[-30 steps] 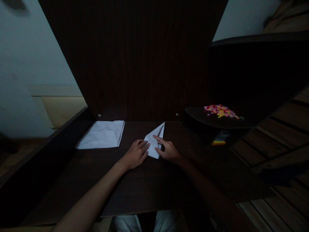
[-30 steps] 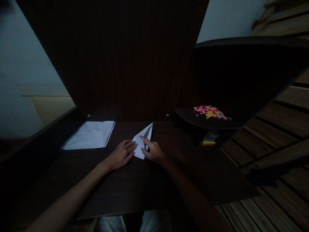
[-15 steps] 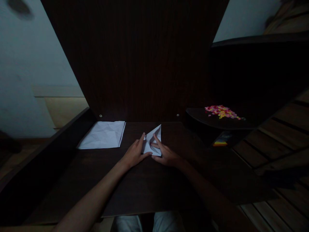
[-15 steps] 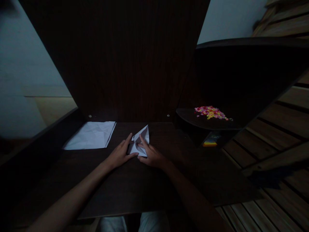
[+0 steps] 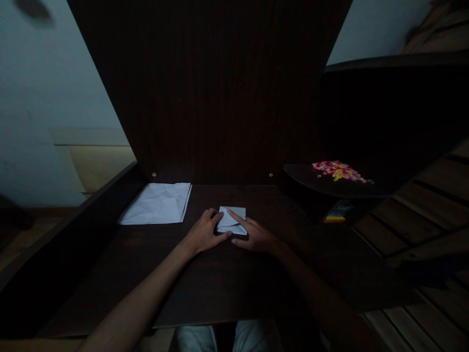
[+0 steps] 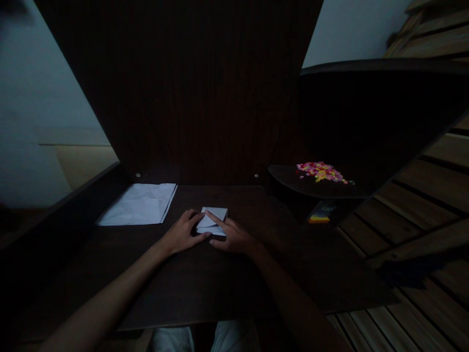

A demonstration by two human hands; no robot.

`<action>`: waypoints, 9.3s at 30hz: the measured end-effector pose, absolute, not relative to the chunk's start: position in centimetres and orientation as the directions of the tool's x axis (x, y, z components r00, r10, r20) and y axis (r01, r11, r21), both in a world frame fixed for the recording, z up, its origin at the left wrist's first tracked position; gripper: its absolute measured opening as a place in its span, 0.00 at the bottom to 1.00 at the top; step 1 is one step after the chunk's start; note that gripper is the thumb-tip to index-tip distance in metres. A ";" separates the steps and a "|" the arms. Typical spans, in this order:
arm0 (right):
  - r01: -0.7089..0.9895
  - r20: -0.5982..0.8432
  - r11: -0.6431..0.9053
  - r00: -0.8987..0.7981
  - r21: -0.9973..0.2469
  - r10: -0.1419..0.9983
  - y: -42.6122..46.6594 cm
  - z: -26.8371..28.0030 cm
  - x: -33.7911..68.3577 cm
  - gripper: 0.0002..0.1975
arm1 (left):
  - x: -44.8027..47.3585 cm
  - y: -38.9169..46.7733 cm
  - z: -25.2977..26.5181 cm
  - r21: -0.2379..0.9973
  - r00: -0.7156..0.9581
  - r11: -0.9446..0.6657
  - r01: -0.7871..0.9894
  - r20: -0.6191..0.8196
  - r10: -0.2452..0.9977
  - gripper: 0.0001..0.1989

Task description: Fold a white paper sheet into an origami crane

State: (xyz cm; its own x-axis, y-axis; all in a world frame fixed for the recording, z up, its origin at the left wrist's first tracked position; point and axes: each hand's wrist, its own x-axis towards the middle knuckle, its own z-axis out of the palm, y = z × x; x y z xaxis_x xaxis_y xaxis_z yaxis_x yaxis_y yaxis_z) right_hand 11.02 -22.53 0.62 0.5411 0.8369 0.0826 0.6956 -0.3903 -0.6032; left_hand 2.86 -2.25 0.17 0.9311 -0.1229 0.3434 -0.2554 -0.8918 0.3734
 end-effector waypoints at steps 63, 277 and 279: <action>0.883 0.231 -0.340 0.422 -0.325 0.877 -21.8 -1.2 12.7 0.29 | 2.6 -2.3 -0.2 0.195 0.927 -0.906 -0.375 0.073 -0.368 0.30; 0.751 0.385 -0.365 0.616 -0.550 0.687 -21.8 -0.7 12.4 0.14 | 3.3 -2.2 -0.1 0.463 0.893 -0.764 -0.450 0.226 -0.388 0.25; 0.773 0.400 -0.372 0.600 -0.514 0.693 -21.9 -0.9 12.5 0.15 | 3.5 -2.4 -0.3 0.443 0.894 -0.778 -0.446 0.251 -0.370 0.25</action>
